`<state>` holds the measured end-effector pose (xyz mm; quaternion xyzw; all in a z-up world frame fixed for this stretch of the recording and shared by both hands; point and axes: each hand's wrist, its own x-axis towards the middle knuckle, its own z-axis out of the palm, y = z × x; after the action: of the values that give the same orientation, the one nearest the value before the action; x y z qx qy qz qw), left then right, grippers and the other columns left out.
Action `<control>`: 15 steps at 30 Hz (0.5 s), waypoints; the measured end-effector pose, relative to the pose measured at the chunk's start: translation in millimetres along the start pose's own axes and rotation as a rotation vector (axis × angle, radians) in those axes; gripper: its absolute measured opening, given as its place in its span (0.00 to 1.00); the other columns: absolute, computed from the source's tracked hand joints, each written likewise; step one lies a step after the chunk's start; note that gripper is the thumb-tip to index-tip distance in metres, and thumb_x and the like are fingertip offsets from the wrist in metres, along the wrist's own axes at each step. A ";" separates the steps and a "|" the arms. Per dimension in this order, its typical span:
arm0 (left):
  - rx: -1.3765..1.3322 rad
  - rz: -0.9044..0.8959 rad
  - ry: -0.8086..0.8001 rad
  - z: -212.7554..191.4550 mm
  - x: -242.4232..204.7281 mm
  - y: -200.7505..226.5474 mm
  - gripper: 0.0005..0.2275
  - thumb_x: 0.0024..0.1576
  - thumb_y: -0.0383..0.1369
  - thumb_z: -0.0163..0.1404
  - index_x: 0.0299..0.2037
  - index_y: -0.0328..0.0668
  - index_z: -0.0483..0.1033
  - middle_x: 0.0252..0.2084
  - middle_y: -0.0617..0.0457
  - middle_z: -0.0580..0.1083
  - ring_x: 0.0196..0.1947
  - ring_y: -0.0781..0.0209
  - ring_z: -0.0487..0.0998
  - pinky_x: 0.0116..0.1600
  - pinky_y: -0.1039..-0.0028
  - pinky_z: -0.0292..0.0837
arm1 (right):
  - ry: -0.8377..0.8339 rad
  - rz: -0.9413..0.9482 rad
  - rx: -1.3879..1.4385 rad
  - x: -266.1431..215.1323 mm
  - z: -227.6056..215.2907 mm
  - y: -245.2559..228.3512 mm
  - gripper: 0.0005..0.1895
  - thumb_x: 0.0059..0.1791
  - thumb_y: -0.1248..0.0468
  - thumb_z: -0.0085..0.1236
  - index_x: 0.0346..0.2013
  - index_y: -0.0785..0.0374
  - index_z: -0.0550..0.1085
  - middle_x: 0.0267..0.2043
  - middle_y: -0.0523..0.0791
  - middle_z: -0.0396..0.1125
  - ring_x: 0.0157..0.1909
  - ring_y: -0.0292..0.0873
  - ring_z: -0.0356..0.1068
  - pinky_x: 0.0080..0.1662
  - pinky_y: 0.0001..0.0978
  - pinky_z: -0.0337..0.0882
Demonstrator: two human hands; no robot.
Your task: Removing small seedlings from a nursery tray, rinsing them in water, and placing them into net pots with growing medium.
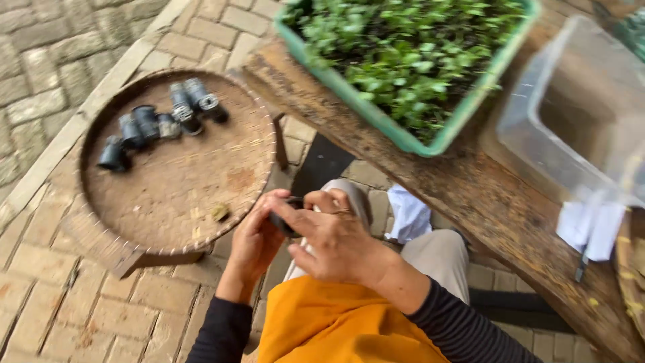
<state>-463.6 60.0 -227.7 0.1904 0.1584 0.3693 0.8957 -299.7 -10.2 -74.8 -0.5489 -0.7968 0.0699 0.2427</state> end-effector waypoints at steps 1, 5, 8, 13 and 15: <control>-0.047 -0.007 0.010 0.2 2.9 -4.0 0.18 0.69 0.35 0.37 0.64 0.34 0.68 0.55 0.46 0.74 0.56 0.53 0.74 0.59 0.64 0.68 | 0.020 -0.027 0.008 -4.0 -5.7 2.1 0.40 0.43 0.59 0.65 0.70 0.57 0.65 0.43 0.41 0.70 0.54 0.48 0.63 0.58 0.49 0.58; 0.007 -0.119 -0.030 44.7 6.0 -4.9 0.19 0.70 0.39 0.34 0.66 0.35 0.64 0.58 0.42 0.72 0.58 0.50 0.74 0.62 0.59 0.67 | 0.273 0.016 -0.100 -25.8 -55.9 -2.9 0.37 0.49 0.58 0.69 0.71 0.45 0.64 0.57 0.41 0.65 0.61 0.49 0.61 0.62 0.50 0.62; 0.148 -0.105 0.012 84.0 9.8 -16.1 0.22 0.70 0.42 0.34 0.67 0.33 0.60 0.61 0.41 0.70 0.60 0.47 0.72 0.63 0.56 0.64 | 0.408 0.051 0.016 -45.2 -97.6 -2.2 0.36 0.41 0.61 0.67 0.63 0.50 0.66 0.62 0.53 0.60 0.65 0.60 0.60 0.64 0.56 0.66; 0.224 -0.088 -0.231 164.6 25.0 -53.7 0.28 0.64 0.39 0.39 0.71 0.27 0.56 0.68 0.40 0.66 0.68 0.49 0.68 0.70 0.57 0.59 | 0.295 0.119 0.123 -102.1 -178.6 12.3 0.23 0.48 0.69 0.64 0.58 0.61 0.71 0.60 0.47 0.65 0.58 0.47 0.73 0.60 0.34 0.77; 0.279 -0.086 -0.335 159.3 39.4 -69.7 0.27 0.65 0.38 0.39 0.72 0.27 0.55 0.69 0.36 0.66 0.65 0.45 0.69 0.69 0.55 0.60 | 0.277 0.220 0.106 -131.1 -229.3 21.2 0.23 0.47 0.70 0.64 0.57 0.62 0.72 0.58 0.47 0.66 0.53 0.44 0.74 0.53 0.30 0.78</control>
<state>-327.4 7.1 -125.5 0.3644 0.0649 0.2682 0.8894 -138.9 -156.6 76.7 -0.6234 -0.6863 0.0618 0.3697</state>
